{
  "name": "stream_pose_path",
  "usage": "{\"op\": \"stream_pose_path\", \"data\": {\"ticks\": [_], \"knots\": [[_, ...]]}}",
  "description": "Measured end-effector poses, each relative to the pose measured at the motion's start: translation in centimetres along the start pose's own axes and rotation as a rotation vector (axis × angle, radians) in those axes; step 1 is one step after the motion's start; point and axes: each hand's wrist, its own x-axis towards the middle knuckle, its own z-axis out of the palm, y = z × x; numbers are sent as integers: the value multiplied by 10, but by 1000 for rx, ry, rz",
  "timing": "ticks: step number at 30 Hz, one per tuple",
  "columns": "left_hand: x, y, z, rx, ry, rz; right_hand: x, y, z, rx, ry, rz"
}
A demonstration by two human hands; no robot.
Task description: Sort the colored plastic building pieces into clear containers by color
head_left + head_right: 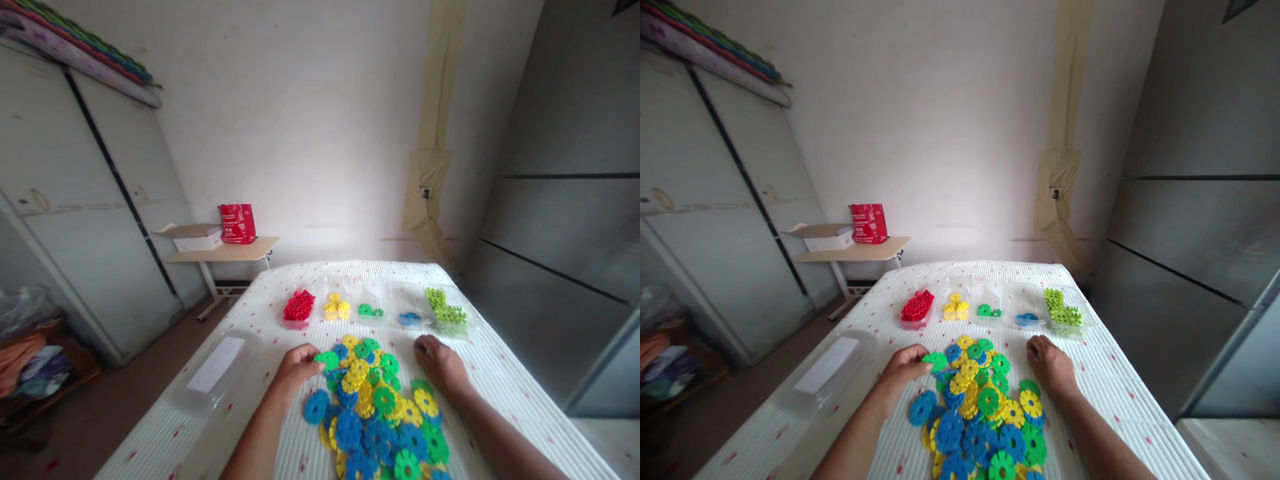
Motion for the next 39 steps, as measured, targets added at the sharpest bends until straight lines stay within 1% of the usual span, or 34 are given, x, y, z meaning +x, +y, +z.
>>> {"op": "stream_pose_path", "data": {"ticks": [3, 5, 8, 10, 13, 18, 21, 24, 26, 28, 31, 35, 37, 39], "knots": [[7, 17, 10, -11, -16, -13, 0, 0, 1, -9, 6, -2], [15, 29, 20, -13, -1, -8, 0, -1, 1, -22, 13, 2], [33, 46, 37, -32, 26, 26, 0, 0, 2, -31, 27, 1], [48, 53, 48, -48, 39, 39, -1, 0, 2, -30, 39, -6], [71, 57, 64, -75, 84, 43, 0, 0, 3, -27, 49, -11], [103, 57, 88, -114, 151, 33, 0, 0, 2, -15, 61, -7], [112, 55, 102, -105, 178, 45, 0, -2, 0, 9, 63, -17], [110, 51, 105, -46, 210, 64, 0, -4, -2, 15, 50, -23], [101, 46, 99, 16, 219, 81, 0, -4, -4, 11, 44, -21], [87, 39, 84, 86, 220, 99, 0, -5, -4, 7, 40, -23], [60, 24, 52, 197, 240, 107, -1, -5, -3, -12, 39, -24], [20, -4, 7, 335, 303, 97, -1, -7, -4, -61, 44, -26], [4, -19, -9, 516, 338, 89, -2, -7, -4, -65, 40, -33], [-6, -30, -19, 557, 371, 101, -2, -8, -4, -55, 35, -28]]}}
